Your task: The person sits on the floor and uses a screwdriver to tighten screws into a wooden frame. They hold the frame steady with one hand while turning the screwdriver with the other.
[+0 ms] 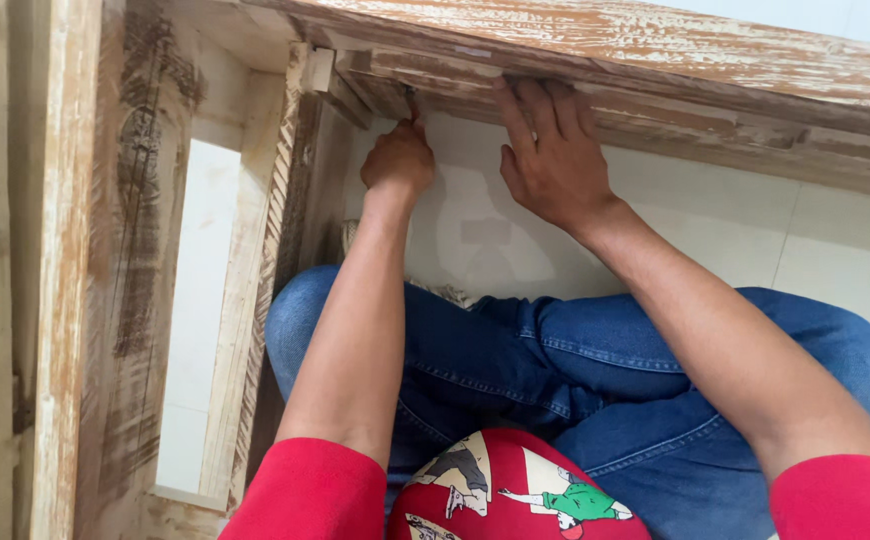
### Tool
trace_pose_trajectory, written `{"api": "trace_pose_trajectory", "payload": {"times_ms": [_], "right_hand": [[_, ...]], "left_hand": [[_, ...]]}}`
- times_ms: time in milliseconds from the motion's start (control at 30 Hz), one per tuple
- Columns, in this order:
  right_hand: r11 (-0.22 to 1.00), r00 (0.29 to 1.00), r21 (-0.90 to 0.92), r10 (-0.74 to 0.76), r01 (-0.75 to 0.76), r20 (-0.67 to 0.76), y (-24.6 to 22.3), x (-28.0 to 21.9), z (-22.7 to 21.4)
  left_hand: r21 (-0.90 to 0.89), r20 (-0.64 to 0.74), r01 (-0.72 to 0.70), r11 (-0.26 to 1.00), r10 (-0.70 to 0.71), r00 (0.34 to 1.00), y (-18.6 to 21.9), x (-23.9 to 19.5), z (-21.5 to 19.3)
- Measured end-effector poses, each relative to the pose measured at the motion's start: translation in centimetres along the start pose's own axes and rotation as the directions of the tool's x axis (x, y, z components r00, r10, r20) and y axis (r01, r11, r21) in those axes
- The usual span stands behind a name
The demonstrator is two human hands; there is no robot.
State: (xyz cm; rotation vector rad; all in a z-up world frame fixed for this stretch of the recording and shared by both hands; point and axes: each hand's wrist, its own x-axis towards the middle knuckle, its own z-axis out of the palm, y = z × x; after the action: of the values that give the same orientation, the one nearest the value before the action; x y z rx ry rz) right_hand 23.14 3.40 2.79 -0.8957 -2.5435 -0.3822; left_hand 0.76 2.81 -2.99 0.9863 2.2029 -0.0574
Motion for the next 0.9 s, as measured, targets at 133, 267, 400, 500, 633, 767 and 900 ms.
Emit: {"api": "trace_pose_trajectory", "payload": {"times_ms": [133,267,400,500,633,767,900], "right_hand": [[1.0,1.0,-0.006,0.011,-0.011,0.03,0.0,-0.2,0.3],[1.0,1.0,0.021,0.008,-0.008,0.005,0.0,0.0,0.1],[1.0,1.0,0.019,0.003,-0.004,0.018,0.0,0.1,-0.1],[1.0,1.0,0.006,0.002,-0.002,0.002,0.0,0.0,0.0],[1.0,1.0,0.004,-0.011,0.011,0.013,0.1,0.0,0.1],[1.0,1.0,-0.02,-0.001,0.002,0.029,0.0,0.0,-0.1],[1.0,0.999,-0.015,-0.005,0.006,0.032,0.1,0.0,0.0]], "left_hand": [[-0.113,-0.063,-0.096,0.989,0.089,0.994,-0.6,1.2,1.0],[-0.146,-0.092,-0.118,0.982,0.106,0.99,-0.8,1.8,1.5],[-0.06,-0.032,-0.091,0.994,0.089,0.996,-0.5,2.1,0.6],[-0.022,0.022,-0.063,0.998,0.063,0.998,-0.3,1.0,-1.2],[-0.015,0.045,-0.062,0.998,0.062,0.997,-0.3,-1.7,-3.4],[-0.126,-0.022,-0.168,0.978,0.167,0.986,-0.6,-4.7,-5.6],[-0.386,-0.15,-0.218,0.897,0.172,0.974,-0.4,-6.7,-7.7]]}}
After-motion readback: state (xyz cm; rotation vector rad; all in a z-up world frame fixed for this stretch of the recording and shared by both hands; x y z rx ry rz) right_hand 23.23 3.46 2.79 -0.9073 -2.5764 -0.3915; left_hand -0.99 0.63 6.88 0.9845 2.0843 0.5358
